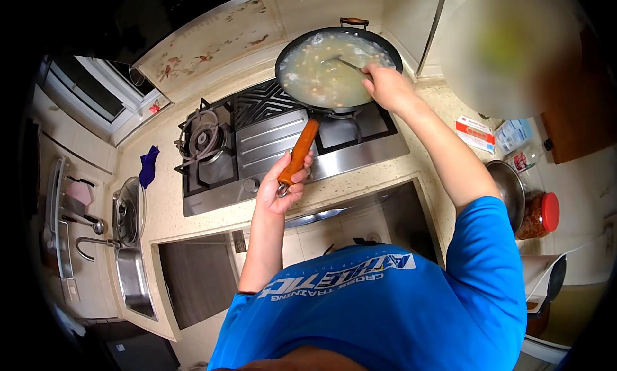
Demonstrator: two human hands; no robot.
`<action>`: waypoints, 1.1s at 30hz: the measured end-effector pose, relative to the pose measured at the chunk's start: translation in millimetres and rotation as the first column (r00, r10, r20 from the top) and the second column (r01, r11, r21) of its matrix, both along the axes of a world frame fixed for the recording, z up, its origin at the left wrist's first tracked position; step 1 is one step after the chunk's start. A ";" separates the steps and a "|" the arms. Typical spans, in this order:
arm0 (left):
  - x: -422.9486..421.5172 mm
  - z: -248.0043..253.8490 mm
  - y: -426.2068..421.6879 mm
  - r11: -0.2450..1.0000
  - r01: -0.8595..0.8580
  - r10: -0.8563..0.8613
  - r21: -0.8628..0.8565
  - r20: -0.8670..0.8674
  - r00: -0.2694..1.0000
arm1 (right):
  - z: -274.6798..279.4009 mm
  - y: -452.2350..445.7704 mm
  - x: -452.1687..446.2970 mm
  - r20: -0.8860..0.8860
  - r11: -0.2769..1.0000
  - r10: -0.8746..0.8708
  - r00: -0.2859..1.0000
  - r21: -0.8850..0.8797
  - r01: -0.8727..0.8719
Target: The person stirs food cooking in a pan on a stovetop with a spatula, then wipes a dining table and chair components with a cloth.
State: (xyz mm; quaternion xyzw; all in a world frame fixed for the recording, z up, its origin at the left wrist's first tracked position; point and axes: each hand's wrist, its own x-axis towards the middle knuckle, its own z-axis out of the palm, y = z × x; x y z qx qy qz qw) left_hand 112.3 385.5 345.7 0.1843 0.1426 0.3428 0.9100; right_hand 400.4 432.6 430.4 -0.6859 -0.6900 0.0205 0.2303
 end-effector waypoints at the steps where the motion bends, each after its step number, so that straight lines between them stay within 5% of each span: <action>1: 0.2 0.1 -0.2 1.000 0.001 -0.001 0.001 0.005 1.000 | 0.8 1.7 -5.0 -0.002 1.000 -0.017 1.000 0.001 0.017; 7: 0.3 -1.8 0.2 1.000 -0.001 0.002 -0.015 0.023 1.000 | -14.4 12.9 -12.6 -0.048 0.994 0.030 0.998 0.110 -0.024; 27: 0.0 -0.9 0.9 1.000 0.012 -0.011 -0.014 0.028 1.000 | 33.4 -97.6 -6.5 0.028 0.990 0.109 0.994 -0.093 -0.106; 33: 0.0 0.2 1.8 1.000 0.018 -0.018 -0.018 0.025 1.000 | 43.4 -127.7 -3.3 0.020 0.986 0.014 1.000 -0.167 -0.010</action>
